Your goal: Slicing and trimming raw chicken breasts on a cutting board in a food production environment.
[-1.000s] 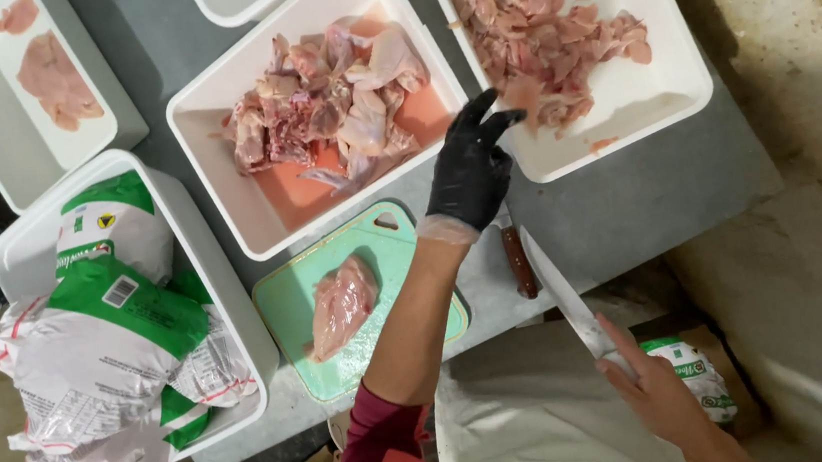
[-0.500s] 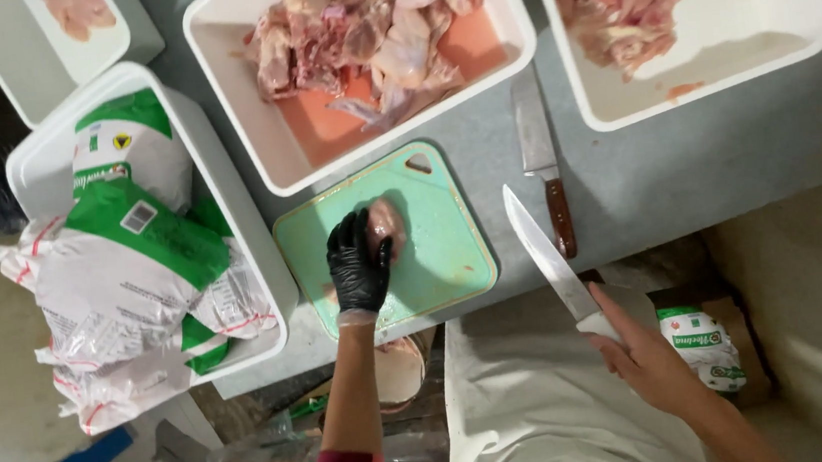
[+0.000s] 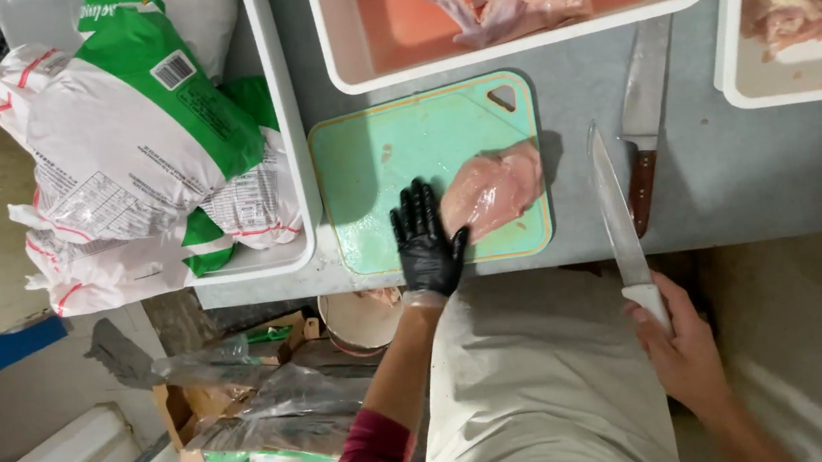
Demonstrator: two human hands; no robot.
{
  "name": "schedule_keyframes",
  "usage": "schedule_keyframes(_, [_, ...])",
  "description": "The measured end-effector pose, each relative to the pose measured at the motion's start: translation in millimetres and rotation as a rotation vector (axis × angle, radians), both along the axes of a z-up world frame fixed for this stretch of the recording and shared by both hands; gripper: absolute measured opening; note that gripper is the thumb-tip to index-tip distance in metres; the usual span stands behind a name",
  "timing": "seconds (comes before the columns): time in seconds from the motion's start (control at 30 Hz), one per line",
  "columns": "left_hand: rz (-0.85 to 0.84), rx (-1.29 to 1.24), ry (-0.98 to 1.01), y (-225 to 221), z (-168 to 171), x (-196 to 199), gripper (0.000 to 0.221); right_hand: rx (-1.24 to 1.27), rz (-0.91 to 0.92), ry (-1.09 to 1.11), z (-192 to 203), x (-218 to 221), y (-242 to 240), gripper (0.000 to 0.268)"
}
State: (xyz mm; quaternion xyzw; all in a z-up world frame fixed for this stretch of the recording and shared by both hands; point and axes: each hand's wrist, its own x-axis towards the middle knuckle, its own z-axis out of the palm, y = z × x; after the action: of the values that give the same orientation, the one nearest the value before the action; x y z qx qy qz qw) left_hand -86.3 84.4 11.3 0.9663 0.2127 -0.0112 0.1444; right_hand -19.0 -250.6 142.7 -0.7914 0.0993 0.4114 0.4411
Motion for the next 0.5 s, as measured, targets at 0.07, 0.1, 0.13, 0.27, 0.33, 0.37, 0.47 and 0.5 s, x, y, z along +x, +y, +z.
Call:
schedule_keyframes(0.07, [0.03, -0.002, 0.15, 29, 12, -39, 0.079, 0.056, -0.045, 0.025, 2, 0, 8, 0.06])
schedule_keyframes(0.1, [0.029, 0.005, 0.153, 40, 12, -47, 0.079, 0.063, -0.047, 0.028, -5, -2, 6, 0.06])
schedule_keyframes(0.13, [0.055, 0.005, 0.02, 52, 12, -55, 0.073, 0.028, 0.004, 0.028, -13, -4, 5, 0.061])
schedule_keyframes(0.27, [0.1, -0.285, -0.233, 58, 36, -31, 0.057, 0.024, -0.001, 0.063, -28, -29, -2, 0.052])
schedule_keyframes(0.33, [0.099, -0.446, -0.124, 50, 32, -3, 0.064, 0.048, -0.091, 0.113, -39, -55, -15, 0.046])
schedule_keyframes(0.37, [0.092, -0.611, -0.015, 44, 31, 12, 0.072, 0.069, -0.185, 0.162, -43, -66, -24, 0.04])
schedule_keyframes(0.47, [0.024, -0.682, 0.247, 41, 16, 35, 0.075, -0.11, -0.103, 0.306, -39, -80, -42, 0.04])
schedule_keyframes(0.5, [0.029, -0.691, 0.237, 43, 9, 33, 0.075, -0.118, -0.096, 0.297, -34, -74, -34, 0.04])
